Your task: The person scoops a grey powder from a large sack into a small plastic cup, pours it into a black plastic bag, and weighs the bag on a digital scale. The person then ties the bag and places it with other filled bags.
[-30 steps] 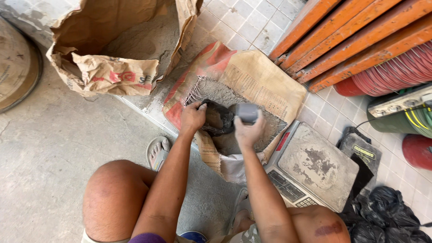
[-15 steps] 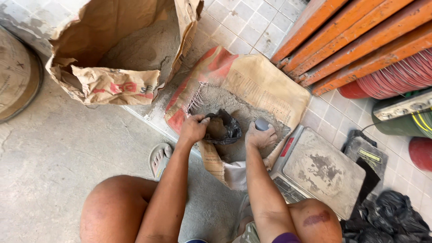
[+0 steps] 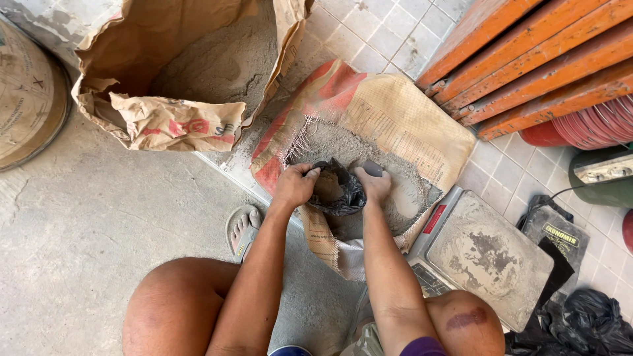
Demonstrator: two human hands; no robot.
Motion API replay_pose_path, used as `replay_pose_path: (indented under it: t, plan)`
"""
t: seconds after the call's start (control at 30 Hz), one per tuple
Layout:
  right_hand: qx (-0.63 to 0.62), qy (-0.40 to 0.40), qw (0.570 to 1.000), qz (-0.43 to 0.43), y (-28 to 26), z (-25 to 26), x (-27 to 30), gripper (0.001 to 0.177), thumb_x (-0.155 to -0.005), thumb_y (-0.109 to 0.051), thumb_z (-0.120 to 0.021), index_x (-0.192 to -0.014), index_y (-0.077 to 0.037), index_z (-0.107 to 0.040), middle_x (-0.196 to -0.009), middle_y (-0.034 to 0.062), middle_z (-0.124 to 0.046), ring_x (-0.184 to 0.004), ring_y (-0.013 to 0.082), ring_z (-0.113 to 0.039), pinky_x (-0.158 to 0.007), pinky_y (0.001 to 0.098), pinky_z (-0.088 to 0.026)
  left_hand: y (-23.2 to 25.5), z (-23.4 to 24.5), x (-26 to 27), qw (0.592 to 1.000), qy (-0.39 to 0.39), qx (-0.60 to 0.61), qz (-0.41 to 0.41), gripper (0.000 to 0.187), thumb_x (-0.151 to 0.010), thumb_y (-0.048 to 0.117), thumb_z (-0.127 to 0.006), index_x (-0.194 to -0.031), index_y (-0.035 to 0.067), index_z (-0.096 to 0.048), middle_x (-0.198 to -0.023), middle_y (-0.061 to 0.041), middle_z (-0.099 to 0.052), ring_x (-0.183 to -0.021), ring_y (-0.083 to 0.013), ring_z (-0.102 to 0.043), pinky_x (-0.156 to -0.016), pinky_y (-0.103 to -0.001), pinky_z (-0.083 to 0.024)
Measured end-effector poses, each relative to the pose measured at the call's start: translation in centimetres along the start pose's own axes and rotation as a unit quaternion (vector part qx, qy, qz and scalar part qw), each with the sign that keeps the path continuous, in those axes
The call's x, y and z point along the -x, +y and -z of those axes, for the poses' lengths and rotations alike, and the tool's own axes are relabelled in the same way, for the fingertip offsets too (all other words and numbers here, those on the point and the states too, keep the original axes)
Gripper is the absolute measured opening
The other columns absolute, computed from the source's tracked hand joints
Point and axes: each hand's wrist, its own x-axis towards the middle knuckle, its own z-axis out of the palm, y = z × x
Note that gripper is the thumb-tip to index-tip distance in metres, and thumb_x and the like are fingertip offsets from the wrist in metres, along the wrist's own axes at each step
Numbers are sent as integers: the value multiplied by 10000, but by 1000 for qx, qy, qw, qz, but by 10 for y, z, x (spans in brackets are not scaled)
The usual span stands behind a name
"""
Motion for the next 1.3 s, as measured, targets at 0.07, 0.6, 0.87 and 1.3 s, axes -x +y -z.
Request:
replay_pose_path:
  t: [0.07, 0.6, 0.87, 1.3]
  plan:
    - [-7, -4, 1000, 5, 3, -9, -12, 598, -365, -546, -755, -882, -268, -642, -853, 19, -649, -890, 226, -628, -720, 374, -492, -8, -5, -4, 1000, 0, -5, -2, 204, -790, 334, -571, -908, 228, -699, -898, -108, -661, -986, -346, -577, -834, -447, -464]
    - [-448, -195, 869, -83, -13, 88, 50, 397, -644, -51, -738, -998, 42, -583, -995, 212, -472, -946, 370, -540, -802, 579, -446, 6, -7, 5, 996, -20, -78, 25, 217, -787, 399, -555, -932, 306, -687, -936, -77, -665, -1030, -307, -570, -887, -410, -453]
    - [-460, -232, 856, -36, -23, 125, 63, 230, -658, -36, -708, -856, -26, -592, -812, 132, -510, -843, 330, -587, -832, 652, -391, 10, -11, 4, 998, -13, -67, 18, 258, -790, 397, -541, -971, 269, -674, -976, -91, -655, -1058, -316, -555, -910, -418, -445]
    - [-185, -89, 957, 204, -47, 103, 152, 872, -551, -190, -833, -1269, 68, -411, -1107, 274, -515, -1033, 363, -551, -805, 444, -510, 16, -12, 3, 998, 29, 19, 48, 242, -778, 392, -563, -966, 294, -680, -985, -73, -658, -1056, -302, -562, -893, -401, -459]
